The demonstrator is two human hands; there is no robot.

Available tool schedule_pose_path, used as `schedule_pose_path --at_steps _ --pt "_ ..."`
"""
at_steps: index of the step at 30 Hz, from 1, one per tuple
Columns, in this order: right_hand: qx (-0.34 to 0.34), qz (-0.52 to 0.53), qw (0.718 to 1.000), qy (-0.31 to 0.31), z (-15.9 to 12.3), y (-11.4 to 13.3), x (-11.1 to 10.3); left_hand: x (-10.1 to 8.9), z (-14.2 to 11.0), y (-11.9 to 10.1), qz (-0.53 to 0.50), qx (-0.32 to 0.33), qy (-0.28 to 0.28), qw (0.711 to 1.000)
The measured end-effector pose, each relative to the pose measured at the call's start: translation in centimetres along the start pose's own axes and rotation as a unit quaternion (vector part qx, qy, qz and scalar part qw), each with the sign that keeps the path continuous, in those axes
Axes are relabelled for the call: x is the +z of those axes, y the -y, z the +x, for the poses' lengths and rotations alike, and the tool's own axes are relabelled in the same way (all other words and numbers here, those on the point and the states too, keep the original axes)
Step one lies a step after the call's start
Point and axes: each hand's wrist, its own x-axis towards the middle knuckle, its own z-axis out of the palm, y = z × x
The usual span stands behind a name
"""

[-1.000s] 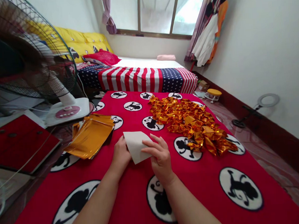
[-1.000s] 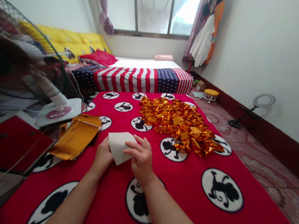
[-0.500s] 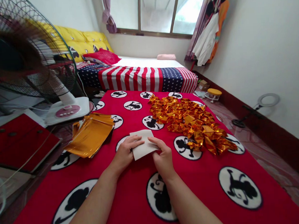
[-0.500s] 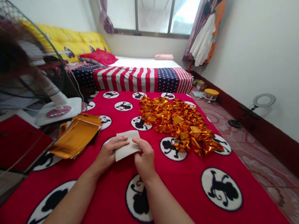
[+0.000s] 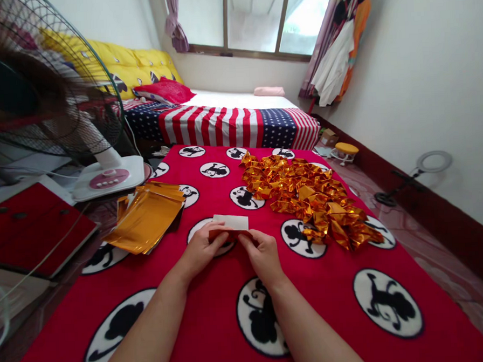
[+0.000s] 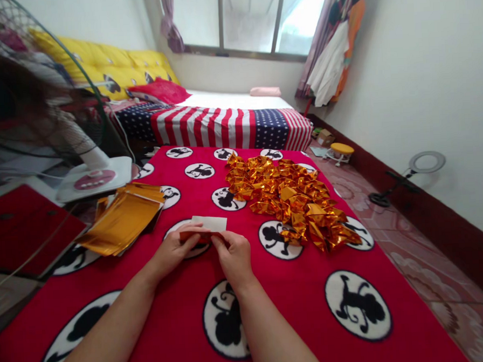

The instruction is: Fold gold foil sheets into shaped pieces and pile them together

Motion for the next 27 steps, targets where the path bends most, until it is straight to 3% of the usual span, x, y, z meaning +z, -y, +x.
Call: schedule_pose_path --at_steps 4,7,15,18,21,24,27 --pt "0.017 -0.027 0.999 -0.02 0.0 -0.3 0.1 0.3 -0.2 -0.4 -0.065 -0.069 -0.016 0.995" --pt "0.024 -0.038 0.999 -0.027 0.1 -0.4 0.2 0.3 0.0 -0.3 -0.008 -0.065 -0.029 0.997" --pt "0.04 -0.027 0.998 -0.042 0.2 -0.3 0.3 0.3 0.4 0.2 0.071 -0.076 -0.137 0.985" --pt "0.057 -0.003 0.997 -0.045 0.2 -0.6 0.4 0.1 0.4 0.3 0.141 -0.089 -0.174 0.971" --pt "0.067 0.01 0.996 -0.056 0.1 -0.6 0.6 -0.2 0.3 0.1 0.254 -0.106 -0.17 0.946" --pt "0.037 -0.004 0.995 -0.091 0.2 -0.5 0.4 -0.3 0.2 0.0 0.357 -0.098 -0.158 0.915" --pt "-0.014 -0.077 0.984 -0.158 1.0 -0.7 -1.0 -0.3 0.2 0.0 0.388 -0.044 -0.168 0.905"
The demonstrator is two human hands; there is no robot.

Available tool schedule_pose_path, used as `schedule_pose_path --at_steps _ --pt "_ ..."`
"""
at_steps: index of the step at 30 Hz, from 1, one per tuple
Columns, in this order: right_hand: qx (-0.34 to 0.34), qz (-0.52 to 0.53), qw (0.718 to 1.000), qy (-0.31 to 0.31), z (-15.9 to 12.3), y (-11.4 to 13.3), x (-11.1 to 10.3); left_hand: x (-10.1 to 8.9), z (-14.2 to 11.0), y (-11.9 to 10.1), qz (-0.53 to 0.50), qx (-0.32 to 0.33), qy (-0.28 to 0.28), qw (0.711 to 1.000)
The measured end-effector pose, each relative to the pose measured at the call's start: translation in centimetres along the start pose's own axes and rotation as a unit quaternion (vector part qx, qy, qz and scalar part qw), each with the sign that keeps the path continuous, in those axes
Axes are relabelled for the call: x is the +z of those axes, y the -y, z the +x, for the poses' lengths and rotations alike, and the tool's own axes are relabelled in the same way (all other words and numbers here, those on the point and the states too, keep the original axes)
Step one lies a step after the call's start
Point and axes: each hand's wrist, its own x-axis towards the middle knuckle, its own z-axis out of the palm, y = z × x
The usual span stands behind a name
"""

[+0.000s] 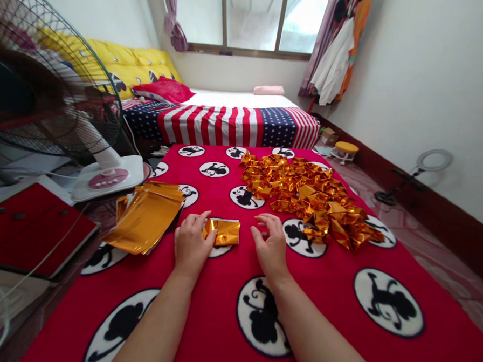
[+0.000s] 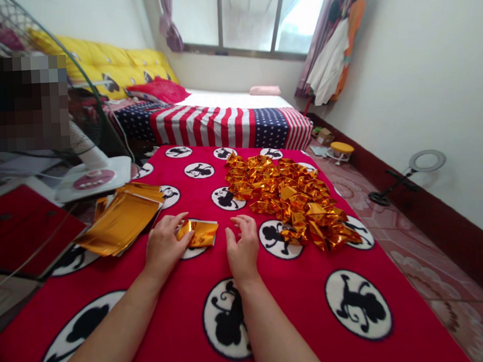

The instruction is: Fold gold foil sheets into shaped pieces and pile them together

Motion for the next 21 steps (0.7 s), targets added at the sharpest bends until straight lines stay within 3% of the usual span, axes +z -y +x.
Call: schedule_pose_path --at_steps 3,6,8,11,13,16,18,21 --pt "-0.07 -0.117 0.988 -0.075 1.9 -1.1 -1.8 -0.3 -0.1 -0.3 -0.047 0.061 -0.074 0.994" --pt "-0.094 -0.208 0.968 -0.104 3.9 -2.8 -3.7 -0.9 -0.5 -1.3 -0.131 0.16 -0.121 0.971" --pt "-0.087 -0.252 0.957 -0.112 4.7 -3.8 -4.6 -1.2 -1.0 -2.3 -0.164 0.256 -0.062 0.951" --pt "-0.057 -0.302 0.945 -0.108 5.1 -4.8 -5.0 -1.0 -1.6 -3.5 -0.154 0.333 0.098 0.925" --pt "-0.047 -0.324 0.939 -0.102 5.0 -5.0 -4.9 -0.4 -1.7 -3.8 -0.11 0.292 0.128 0.942" --pt "-0.046 -0.335 0.938 -0.082 4.9 -4.9 -4.7 0.6 -1.4 -3.3 -0.018 0.131 0.067 0.989" --pt "-0.046 -0.333 0.939 -0.076 4.9 -4.8 -4.6 1.0 -1.0 -2.7 0.034 0.034 0.043 0.998" --pt "-0.055 -0.326 0.94 -0.079 4.9 -4.8 -4.4 0.9 -0.7 -2.1 0.002 0.031 0.015 0.999"
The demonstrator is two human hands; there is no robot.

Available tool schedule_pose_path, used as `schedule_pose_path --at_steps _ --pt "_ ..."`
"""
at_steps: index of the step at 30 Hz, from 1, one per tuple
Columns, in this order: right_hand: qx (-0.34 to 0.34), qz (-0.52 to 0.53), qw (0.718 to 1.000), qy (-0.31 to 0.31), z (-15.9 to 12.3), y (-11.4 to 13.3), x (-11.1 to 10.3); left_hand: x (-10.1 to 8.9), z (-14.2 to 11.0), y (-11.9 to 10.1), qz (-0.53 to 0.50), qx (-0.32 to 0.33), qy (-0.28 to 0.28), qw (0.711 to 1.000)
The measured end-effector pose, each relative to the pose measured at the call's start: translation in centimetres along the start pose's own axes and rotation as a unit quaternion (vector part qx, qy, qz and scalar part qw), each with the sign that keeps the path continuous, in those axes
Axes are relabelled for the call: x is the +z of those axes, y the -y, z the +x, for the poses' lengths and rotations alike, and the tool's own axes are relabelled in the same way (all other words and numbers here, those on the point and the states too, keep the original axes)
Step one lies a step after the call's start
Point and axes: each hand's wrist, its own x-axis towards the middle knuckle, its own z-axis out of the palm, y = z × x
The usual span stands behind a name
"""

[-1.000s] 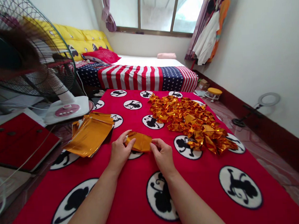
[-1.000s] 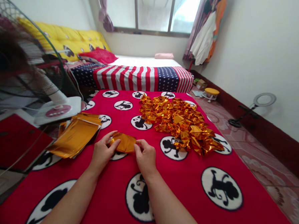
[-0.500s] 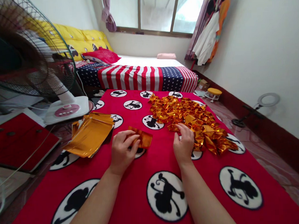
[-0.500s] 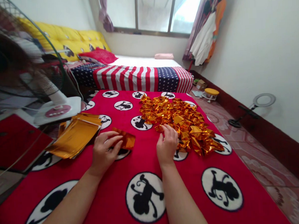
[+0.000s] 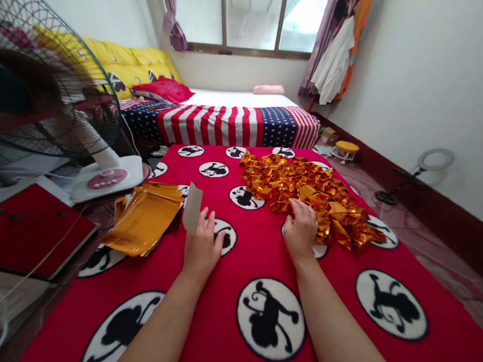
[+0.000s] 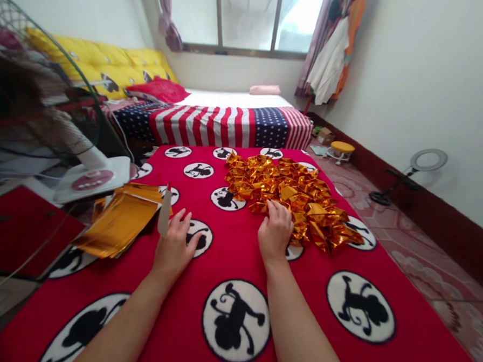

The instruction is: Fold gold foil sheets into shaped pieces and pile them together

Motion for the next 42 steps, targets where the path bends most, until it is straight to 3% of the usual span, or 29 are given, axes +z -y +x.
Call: schedule_pose_path --at_steps 5,8,23,33,42 --pt "-0.003 -0.004 1.0 0.018 -0.1 0.2 0.2 -0.3 -0.1 -0.9 -0.165 0.113 0.028 0.979" --pt "-0.009 0.0 1.0 0.02 -0.3 0.4 0.1 0.1 -0.2 -1.4 -0.225 0.134 0.054 0.964" --pt "-0.036 0.031 0.999 0.021 -0.4 0.5 0.3 0.5 0.0 -1.1 -0.267 0.108 0.061 0.956" --pt "-0.061 0.044 0.994 0.081 -0.7 1.4 0.4 0.4 0.0 -1.1 -0.297 0.105 0.067 0.947" --pt "-0.068 0.212 0.965 0.136 -1.8 3.6 0.1 0.4 0.3 -1.0 -0.352 0.056 0.068 0.932"
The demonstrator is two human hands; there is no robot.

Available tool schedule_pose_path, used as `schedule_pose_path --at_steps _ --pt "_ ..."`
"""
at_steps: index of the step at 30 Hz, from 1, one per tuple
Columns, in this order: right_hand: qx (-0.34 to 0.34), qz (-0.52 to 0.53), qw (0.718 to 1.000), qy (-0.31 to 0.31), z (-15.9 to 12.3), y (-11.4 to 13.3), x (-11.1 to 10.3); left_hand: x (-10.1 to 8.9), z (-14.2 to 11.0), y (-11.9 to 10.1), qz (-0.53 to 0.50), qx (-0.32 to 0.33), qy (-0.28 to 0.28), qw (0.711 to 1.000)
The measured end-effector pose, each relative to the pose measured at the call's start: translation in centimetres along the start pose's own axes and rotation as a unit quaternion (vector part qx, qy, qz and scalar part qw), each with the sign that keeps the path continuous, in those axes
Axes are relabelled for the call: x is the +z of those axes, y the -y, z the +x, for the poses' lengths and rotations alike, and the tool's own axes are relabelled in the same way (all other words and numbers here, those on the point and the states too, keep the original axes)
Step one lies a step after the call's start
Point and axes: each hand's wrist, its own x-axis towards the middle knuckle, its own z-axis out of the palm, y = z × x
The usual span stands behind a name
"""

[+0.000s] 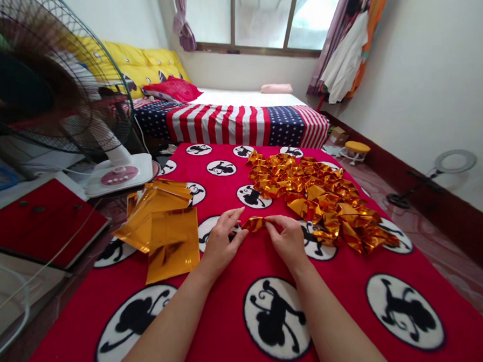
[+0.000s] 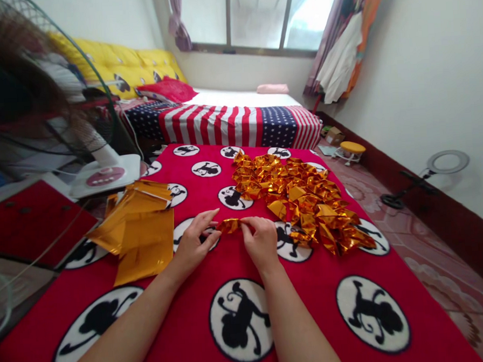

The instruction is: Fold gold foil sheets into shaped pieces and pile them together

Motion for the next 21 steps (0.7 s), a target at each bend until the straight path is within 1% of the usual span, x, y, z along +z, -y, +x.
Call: schedule_pose_path --at_steps 3,6,9,12,17,21 --pt "0.017 0.059 0.998 0.019 -0.4 1.0 0.4 -0.2 0.2 0.1 -0.025 -0.017 0.005 1.0" --pt "0.058 0.124 0.99 0.025 -0.8 1.7 0.8 -0.3 0.3 0.3 -0.032 -0.039 -0.001 0.999" --pt "0.093 0.2 0.975 0.04 -1.0 1.9 1.2 -0.2 0.3 0.5 -0.036 -0.048 -0.012 0.998" --pt "0.116 0.256 0.958 0.052 -1.0 1.9 1.4 -0.1 0.3 0.5 -0.045 -0.054 -0.007 0.997" --pt "0.125 0.289 0.947 0.069 -1.0 2.2 1.4 -0.1 0.3 0.3 -0.065 -0.076 -0.005 0.995" --pt "0.136 0.308 0.939 0.066 -1.1 2.6 1.5 -0.2 0.4 0.1 -0.079 -0.092 -0.003 0.993"
